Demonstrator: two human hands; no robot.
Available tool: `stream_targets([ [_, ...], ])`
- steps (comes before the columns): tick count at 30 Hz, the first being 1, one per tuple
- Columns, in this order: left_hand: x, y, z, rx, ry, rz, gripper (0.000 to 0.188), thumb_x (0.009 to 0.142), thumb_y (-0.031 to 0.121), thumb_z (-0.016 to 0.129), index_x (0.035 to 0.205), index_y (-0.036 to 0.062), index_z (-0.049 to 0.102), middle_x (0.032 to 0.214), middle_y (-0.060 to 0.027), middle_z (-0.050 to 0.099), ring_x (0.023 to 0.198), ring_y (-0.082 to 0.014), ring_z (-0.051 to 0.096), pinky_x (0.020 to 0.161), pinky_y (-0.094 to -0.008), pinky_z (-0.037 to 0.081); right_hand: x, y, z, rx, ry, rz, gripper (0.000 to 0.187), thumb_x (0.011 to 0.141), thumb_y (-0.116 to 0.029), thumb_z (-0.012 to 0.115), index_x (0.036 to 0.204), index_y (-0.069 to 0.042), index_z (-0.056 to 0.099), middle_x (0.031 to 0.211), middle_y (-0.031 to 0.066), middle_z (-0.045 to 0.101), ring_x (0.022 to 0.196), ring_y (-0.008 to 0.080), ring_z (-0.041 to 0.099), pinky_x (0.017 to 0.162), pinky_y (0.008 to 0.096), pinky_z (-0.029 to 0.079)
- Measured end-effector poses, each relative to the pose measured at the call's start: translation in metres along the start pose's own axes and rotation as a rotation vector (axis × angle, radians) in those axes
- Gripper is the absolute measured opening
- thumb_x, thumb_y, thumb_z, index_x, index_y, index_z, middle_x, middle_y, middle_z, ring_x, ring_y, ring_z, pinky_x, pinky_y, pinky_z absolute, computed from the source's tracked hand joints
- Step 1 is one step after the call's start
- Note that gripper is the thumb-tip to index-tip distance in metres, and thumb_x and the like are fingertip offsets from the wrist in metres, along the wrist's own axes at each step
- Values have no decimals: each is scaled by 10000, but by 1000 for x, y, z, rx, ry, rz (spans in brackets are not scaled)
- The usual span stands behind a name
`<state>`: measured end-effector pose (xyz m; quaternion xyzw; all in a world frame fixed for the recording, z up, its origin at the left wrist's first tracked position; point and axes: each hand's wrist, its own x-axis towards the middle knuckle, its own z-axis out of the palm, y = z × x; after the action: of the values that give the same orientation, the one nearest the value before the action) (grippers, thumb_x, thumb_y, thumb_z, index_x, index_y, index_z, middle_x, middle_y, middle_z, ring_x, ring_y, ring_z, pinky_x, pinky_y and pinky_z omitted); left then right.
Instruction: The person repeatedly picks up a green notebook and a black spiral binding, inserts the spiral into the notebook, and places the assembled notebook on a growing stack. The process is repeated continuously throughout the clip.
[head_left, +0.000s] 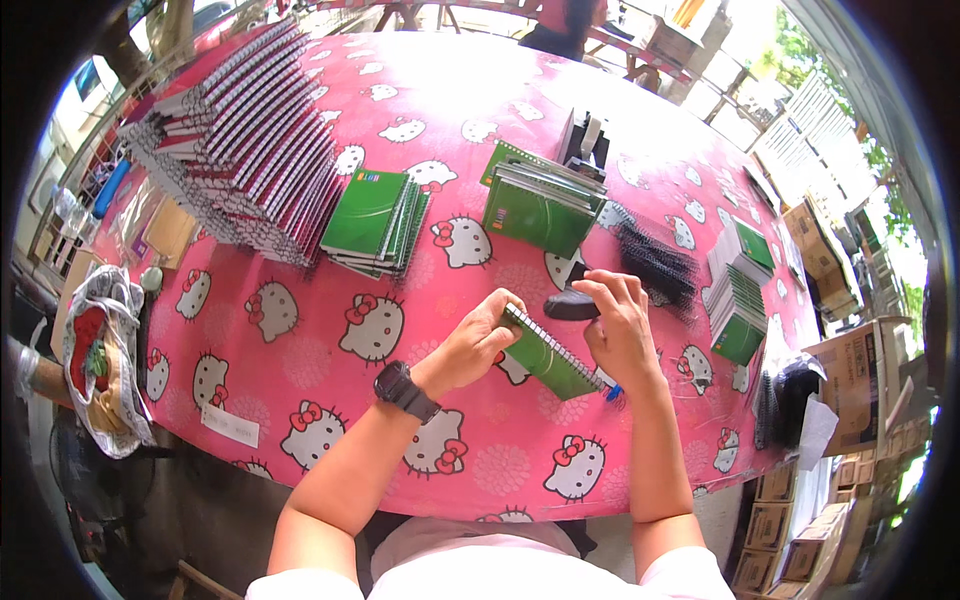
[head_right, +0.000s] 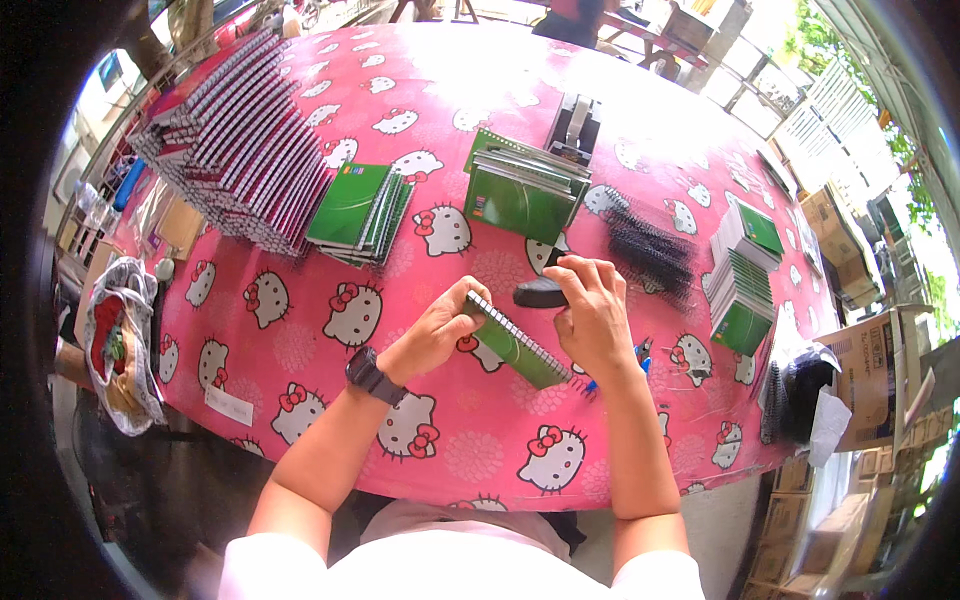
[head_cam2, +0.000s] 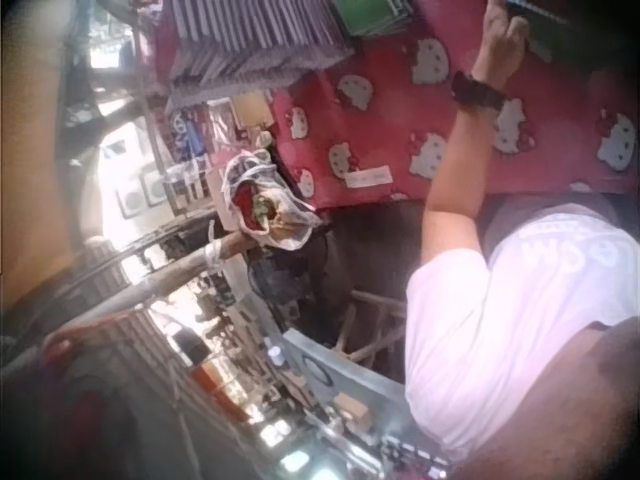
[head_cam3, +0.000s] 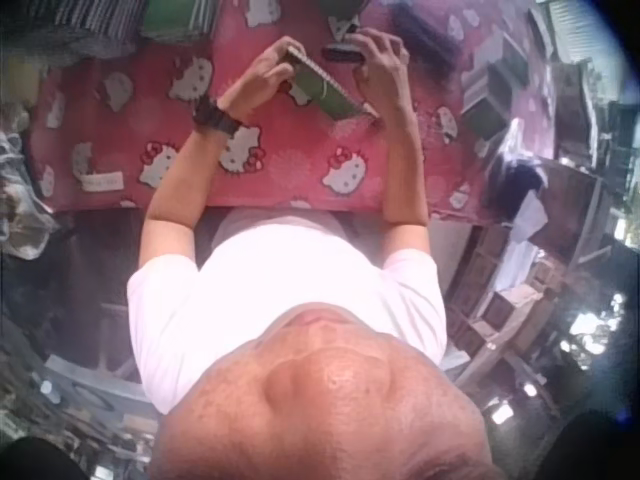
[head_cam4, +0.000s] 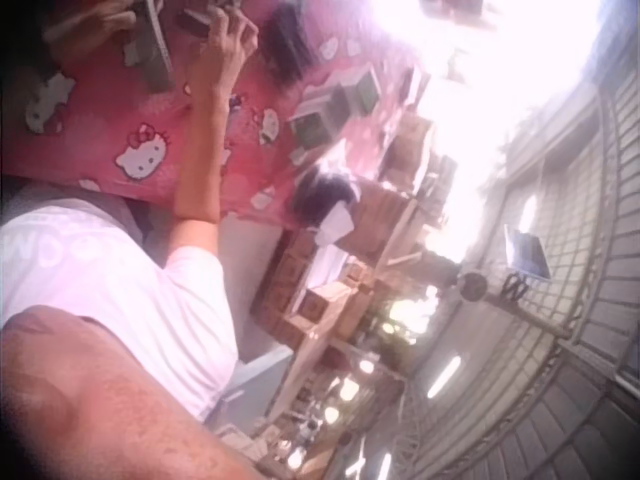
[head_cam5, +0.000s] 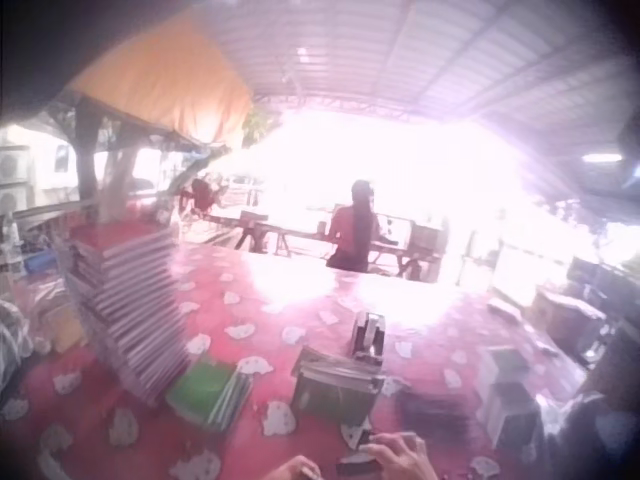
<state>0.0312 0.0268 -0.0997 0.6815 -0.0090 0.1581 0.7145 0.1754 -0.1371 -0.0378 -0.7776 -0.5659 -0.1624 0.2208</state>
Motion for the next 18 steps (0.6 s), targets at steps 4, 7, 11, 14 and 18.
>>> stream_targets([
  [4, 0, 17, 7, 105, 110, 65, 158, 958, 185, 441, 1052, 82, 515, 854, 28, 459, 796, -70, 429, 726, -235, 384, 5, -27, -18, 402, 31, -22, 373, 696, -29, 659, 1063, -77, 606, 1048, 96, 592, 1008, 302, 528, 886, 395, 422],
  [7, -1, 21, 13, 73, 153, 38, 148, 972, 160, 489, 1050, 54, 556, 871, 23, 532, 783, -50, 475, 686, -209, 405, -1, -40, -7, 538, 2, 57, 251, 775, -111, 706, 1003, -60, 617, 957, 104, 622, 894, 287, 580, 763, 374, 474],
  [11, -3, 30, 15, -80, 247, -45, 119, 903, 33, 602, 1019, 9, 596, 886, -7, 633, 763, -37, 557, 628, -171, 448, -6, -35, -5, 610, 79, 61, 195, 806, -43, 658, 994, -38, 607, 799, 118, 633, 748, 287, 610, 674, 355, 495],
  [14, -4, 32, 17, -110, 291, -1, 140, 853, -16, 648, 989, 6, 623, 886, -28, 660, 782, -56, 598, 633, -179, 482, -4, -44, -8, 633, 88, 66, 188, 820, -43, 647, 1004, -32, 607, 848, 121, 648, 784, 285, 621, 681, 357, 501],
  [18, -5, 34, 20, -155, 270, 57, 142, 849, -42, 643, 984, 1, 633, 899, -36, 663, 806, -69, 603, 707, -194, 502, -7, -45, -7, 716, 95, 130, 212, 835, -47, 645, 1044, -29, 608, 909, 125, 654, 786, 244, 630, 680, 338, 508],
])
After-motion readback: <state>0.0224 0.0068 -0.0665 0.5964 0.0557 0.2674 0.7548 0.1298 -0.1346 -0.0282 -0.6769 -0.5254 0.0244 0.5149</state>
